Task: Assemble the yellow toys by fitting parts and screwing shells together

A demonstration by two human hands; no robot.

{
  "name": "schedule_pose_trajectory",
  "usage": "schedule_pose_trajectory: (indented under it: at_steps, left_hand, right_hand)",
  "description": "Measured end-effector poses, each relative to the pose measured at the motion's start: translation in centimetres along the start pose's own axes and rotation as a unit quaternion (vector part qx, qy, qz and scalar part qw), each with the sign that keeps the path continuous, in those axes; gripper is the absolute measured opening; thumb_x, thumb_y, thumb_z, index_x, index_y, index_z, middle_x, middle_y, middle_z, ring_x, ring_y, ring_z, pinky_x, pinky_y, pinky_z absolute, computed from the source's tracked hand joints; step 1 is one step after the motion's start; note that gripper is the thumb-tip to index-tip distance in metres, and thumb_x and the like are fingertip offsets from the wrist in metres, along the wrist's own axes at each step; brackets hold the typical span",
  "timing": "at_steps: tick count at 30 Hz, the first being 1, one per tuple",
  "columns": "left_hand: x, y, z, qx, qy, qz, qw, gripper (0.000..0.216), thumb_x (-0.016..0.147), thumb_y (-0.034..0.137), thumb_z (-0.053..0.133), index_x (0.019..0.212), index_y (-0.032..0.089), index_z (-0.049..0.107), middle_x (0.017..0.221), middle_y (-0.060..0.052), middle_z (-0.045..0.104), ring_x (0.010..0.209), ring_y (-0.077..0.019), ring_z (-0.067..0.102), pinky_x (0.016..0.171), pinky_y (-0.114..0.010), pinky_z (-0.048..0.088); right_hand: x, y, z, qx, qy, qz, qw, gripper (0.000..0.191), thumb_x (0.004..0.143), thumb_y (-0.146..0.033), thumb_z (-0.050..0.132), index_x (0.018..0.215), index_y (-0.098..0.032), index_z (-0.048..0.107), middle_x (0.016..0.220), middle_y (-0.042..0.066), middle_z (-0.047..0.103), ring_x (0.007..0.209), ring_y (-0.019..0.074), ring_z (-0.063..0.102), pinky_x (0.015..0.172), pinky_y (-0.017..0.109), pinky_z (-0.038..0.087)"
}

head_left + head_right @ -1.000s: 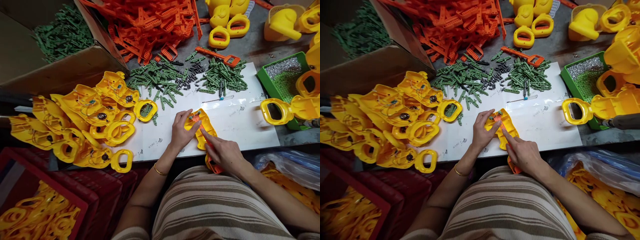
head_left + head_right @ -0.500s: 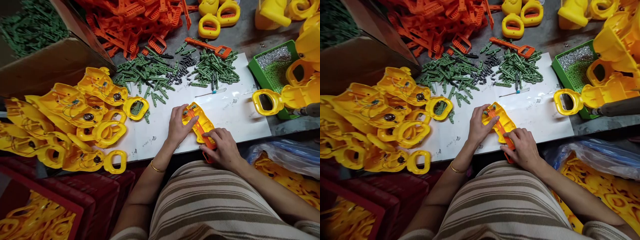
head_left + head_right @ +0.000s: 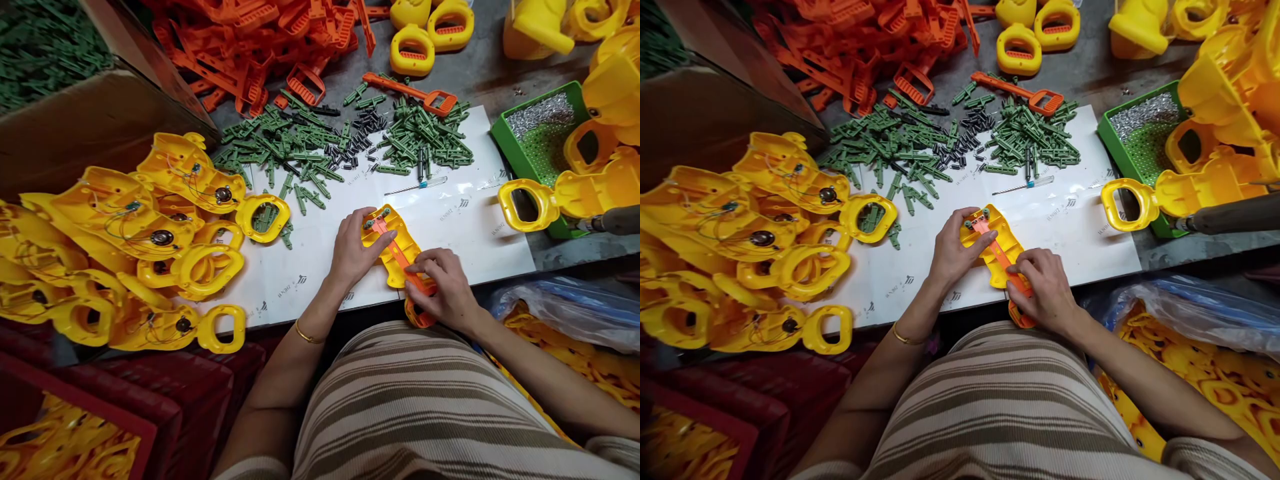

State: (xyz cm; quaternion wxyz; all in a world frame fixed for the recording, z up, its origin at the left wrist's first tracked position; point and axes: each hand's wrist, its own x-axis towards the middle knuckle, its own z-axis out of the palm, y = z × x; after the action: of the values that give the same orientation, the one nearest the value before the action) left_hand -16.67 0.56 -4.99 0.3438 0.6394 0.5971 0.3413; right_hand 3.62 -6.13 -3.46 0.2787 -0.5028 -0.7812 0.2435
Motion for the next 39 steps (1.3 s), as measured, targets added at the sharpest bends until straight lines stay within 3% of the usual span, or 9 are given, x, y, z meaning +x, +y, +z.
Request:
schedule_pose_trajectory:
  at_steps: [7,14,17,19,23,28,34,37,39]
  left_hand:
    - [0.4,0.1,0.0,-0.006,-0.011,-0.009,1.000,0.046,0.078,0.045,0.078,0.114,0.022,0.059,0.113,-0.006,0.070,0.102,-0.0239,0.064,0.092,-0.040,0.050]
    - [0.9,0.1,-1.0,-0.014,-0.066,-0.002,0.998,0.042,0.082,0.040,0.073,0.117,0.022,0.058,0.116,-0.007,0.070,0.108,-0.0244,0.066,0.094,-0.040,0.053]
    - [1.0,-0.4,-2.0,-0.090,-0.096,-0.054,0.990,0.044,0.080,0.037,0.074,0.119,0.021,0.059,0.115,-0.008,0.071,0.103,-0.0237,0.069,0.088,-0.039,0.057]
    - [1.0,-0.8,-2.8,-0.170,-0.110,-0.111,0.973,0.050,0.075,0.035,0.080,0.118,0.020,0.061,0.110,-0.009,0.073,0.091,-0.0219,0.072,0.077,-0.036,0.060]
    - [0.4,-0.9,-3.7,-0.255,-0.133,-0.170,0.943,0.049,0.067,0.032,0.085,0.111,0.017,0.067,0.104,-0.009,0.076,0.081,-0.0201,0.073,0.071,-0.033,0.061]
    - [-0.9,-0.5,-4.2,-0.256,-0.126,-0.153,0.946,0.043,0.073,0.036,0.082,0.109,0.020,0.064,0.104,-0.008,0.076,0.087,-0.0211,0.074,0.075,-0.034,0.062]
    - [-1.5,-0.8,-5.2,-0.271,-0.183,-0.147,0.934,0.044,0.081,0.041,0.074,0.118,0.022,0.060,0.116,-0.009,0.071,0.098,-0.0212,0.071,0.079,-0.032,0.060]
    - [-1.6,-0.8,-5.4,-0.300,-0.184,-0.177,0.919,0.044,0.077,0.040,0.077,0.113,0.021,0.059,0.106,-0.007,0.072,0.087,-0.0188,0.070,0.073,-0.030,0.058]
    - [-1.9,-0.6,-5.4,-0.324,-0.169,-0.207,0.907,0.047,0.074,0.038,0.080,0.112,0.020,0.058,0.097,-0.004,0.072,0.079,-0.0166,0.069,0.070,-0.028,0.057]
  right_hand:
    - [0.6,2.2,0.2,0.134,0.004,-0.037,0.990,0.013,0.085,-0.020,0.064,0.098,-0.023,0.061,0.090,0.003,0.062,0.087,0.0197,0.060,0.076,0.036,0.050]
    - [0.6,1.8,0.3,-0.046,-0.018,-0.050,0.998,0.018,0.094,-0.034,0.061,0.084,-0.021,0.068,0.083,0.005,0.062,0.080,0.0195,0.054,0.073,0.035,0.041]
    - [1.0,2.0,0.2,-0.021,-0.014,-0.102,0.994,0.019,0.095,-0.033,0.059,0.086,-0.022,0.072,0.078,0.004,0.065,0.076,0.0190,0.057,0.071,0.036,0.042]
    - [2.6,2.4,-0.1,0.033,-0.006,-0.119,0.992,0.019,0.096,-0.031,0.055,0.096,-0.023,0.073,0.080,0.004,0.068,0.076,0.0194,0.061,0.070,0.037,0.045]
    - [9.9,3.9,-0.3,0.030,0.056,-0.039,0.997,0.025,0.097,-0.028,0.051,0.107,-0.020,0.074,0.093,0.008,0.074,0.076,0.0191,0.065,0.069,0.034,0.051]
    - [18.9,4.9,1.5,-0.114,-0.041,-0.054,0.991,0.034,0.093,-0.018,0.047,0.112,-0.017,0.076,0.112,0.014,0.072,0.102,0.0271,0.063,0.083,0.038,0.050]
    - [21.5,4.2,2.1,-0.234,-0.133,-0.059,0.961,0.033,0.094,-0.019,0.045,0.100,-0.014,0.077,0.111,0.016,0.070,0.106,0.0309,0.058,0.071,0.035,0.042]
    - [21.9,3.8,1.5,-0.185,-0.097,-0.061,0.976,0.026,0.090,-0.018,0.050,0.097,-0.013,0.075,0.108,0.015,0.071,0.105,0.0307,0.060,0.071,0.035,0.043]
    - [21.3,3.1,0.9,-0.063,-0.022,-0.055,0.996,0.019,0.085,-0.018,0.058,0.095,-0.015,0.074,0.100,0.011,0.072,0.094,0.0258,0.064,0.073,0.035,0.047]
